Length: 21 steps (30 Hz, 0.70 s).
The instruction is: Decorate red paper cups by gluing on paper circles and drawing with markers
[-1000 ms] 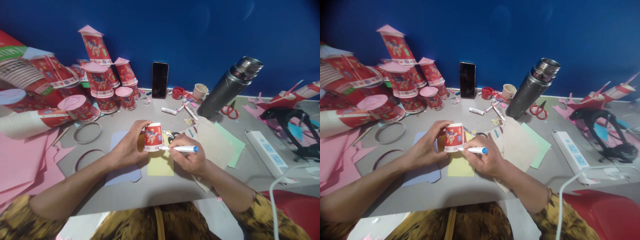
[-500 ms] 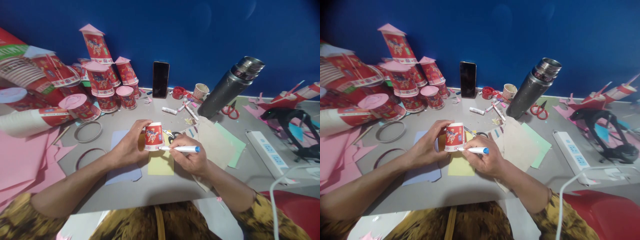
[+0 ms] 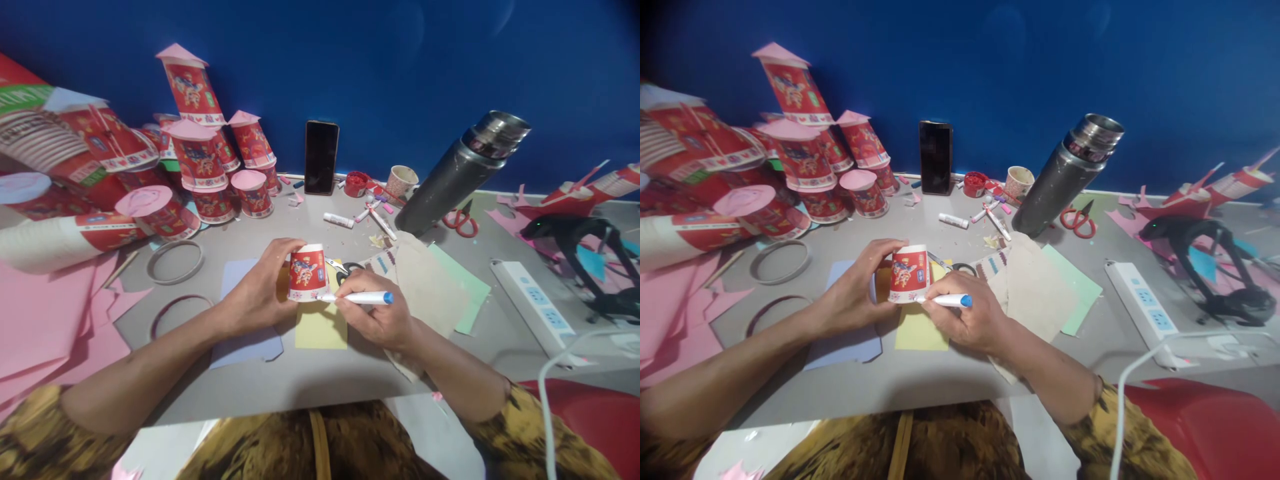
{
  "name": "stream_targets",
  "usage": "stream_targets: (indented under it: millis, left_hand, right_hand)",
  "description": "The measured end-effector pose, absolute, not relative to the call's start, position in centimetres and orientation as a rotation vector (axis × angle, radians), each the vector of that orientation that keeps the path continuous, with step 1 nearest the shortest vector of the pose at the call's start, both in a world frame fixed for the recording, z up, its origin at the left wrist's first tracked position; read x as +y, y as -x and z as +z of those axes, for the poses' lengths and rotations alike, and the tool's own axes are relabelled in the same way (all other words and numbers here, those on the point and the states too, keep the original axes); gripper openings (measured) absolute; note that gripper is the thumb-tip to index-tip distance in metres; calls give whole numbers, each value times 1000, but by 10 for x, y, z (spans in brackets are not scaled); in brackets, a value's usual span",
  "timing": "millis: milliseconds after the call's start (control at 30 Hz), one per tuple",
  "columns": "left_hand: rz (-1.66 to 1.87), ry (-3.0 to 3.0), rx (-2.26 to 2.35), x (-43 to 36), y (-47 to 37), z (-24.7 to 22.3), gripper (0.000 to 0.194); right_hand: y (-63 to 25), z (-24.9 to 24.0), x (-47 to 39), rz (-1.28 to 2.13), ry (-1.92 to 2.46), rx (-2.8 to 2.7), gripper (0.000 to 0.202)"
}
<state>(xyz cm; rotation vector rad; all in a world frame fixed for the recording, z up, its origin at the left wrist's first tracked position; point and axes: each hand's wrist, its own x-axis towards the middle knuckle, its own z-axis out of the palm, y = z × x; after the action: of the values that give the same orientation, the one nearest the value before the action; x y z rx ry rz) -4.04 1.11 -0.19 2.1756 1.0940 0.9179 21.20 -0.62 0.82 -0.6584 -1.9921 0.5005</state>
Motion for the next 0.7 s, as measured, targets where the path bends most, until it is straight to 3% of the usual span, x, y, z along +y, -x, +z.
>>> stream_targets:
  millis: [700]
  left_hand:
    - [888, -2160, 1128, 11, 41, 4, 77]
  right_hand:
    - [-216, 8, -7, 501, 737, -1934, 6]
